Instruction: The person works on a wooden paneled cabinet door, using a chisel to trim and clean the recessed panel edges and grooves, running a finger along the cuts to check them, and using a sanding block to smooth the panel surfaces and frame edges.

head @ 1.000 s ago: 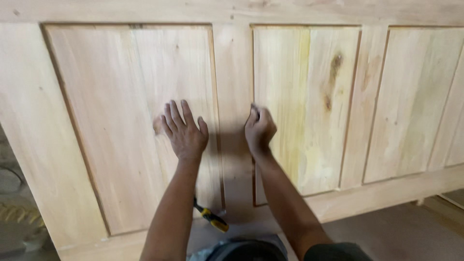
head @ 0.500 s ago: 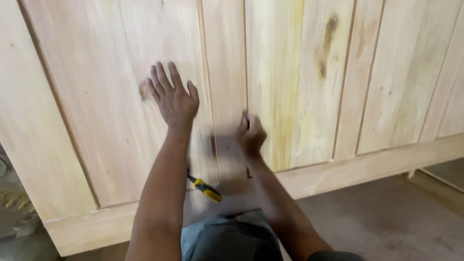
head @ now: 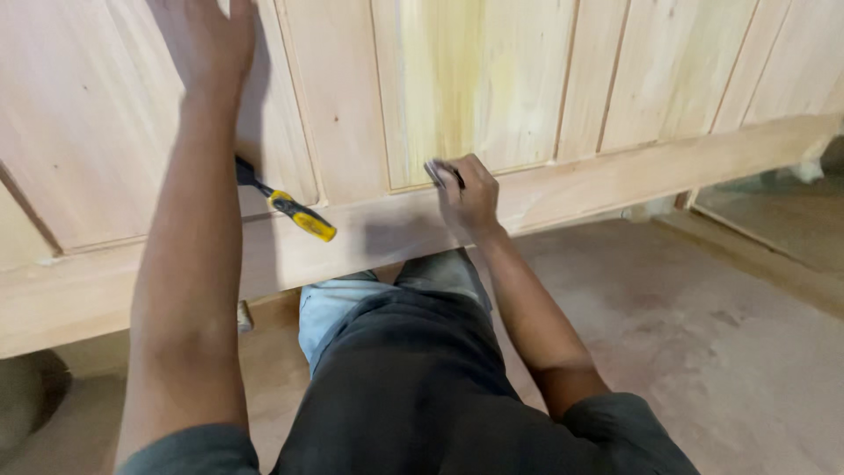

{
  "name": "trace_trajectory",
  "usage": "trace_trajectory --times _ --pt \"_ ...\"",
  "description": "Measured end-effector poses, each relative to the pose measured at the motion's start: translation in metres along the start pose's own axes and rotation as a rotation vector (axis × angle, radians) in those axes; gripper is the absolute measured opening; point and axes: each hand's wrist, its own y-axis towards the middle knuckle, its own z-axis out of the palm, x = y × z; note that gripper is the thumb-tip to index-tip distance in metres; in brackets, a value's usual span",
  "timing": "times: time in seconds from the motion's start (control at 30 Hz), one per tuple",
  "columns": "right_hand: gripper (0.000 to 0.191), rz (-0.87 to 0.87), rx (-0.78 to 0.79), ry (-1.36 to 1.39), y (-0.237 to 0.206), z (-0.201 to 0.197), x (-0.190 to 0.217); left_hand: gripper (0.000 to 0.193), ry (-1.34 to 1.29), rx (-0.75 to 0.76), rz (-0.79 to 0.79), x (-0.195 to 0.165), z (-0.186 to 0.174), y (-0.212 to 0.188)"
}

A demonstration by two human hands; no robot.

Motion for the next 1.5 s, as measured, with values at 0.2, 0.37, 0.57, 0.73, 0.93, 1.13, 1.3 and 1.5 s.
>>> trace_trajectory --times 0.2,0.37,0.57,0.73,0.93,1.13,1.3,1.5 --pt "0.012 -0.454 0.378 -0.104 0.017 -0.048 -0.063 0.04 -0.256 -0.297 0.124 -0.041 0.05 -0.188" --pt "0.015 -0.776 0.435 -0.061 0.033 -0.064 -0.116 0.04 -0.156 -0.299 -0.005 -0.11 0.127 -0.332" --pt "0.017 -0.885 0.425 -0.113 0.034 -0.072 -0.136 0.04 0.075 -0.555 -0.309 -0.12 0.184 -0.372" --pt "0.015 -0.97 0.426 -0.095 0.037 -0.101 -0.162 0.051 0.083 -0.849 -0.685 -0.089 0.188 -0.37" --pt "0.014 -0.997 0.454 -0.068 0.044 -0.075 -0.177 0.056 -0.009 -1.117 -0.777 -0.055 0.208 -0.327" --pt "0.02 -0.999 0.356 -0.065 0.029 -0.027 -0.148 0.058 0.046 -1.05 -0.851 -0.051 0.216 -0.322" --pt "0.031 -1.025 0.349 -0.164 0.031 -0.08 -0.173 0.062 0.123 -0.989 -0.891 -0.048 0.223 -0.326" --pt "0.028 -1.016 0.426 -0.055 0.024 0.025 -0.11 0.063 0.118 -0.98 -0.873 -0.041 0.229 -0.326"
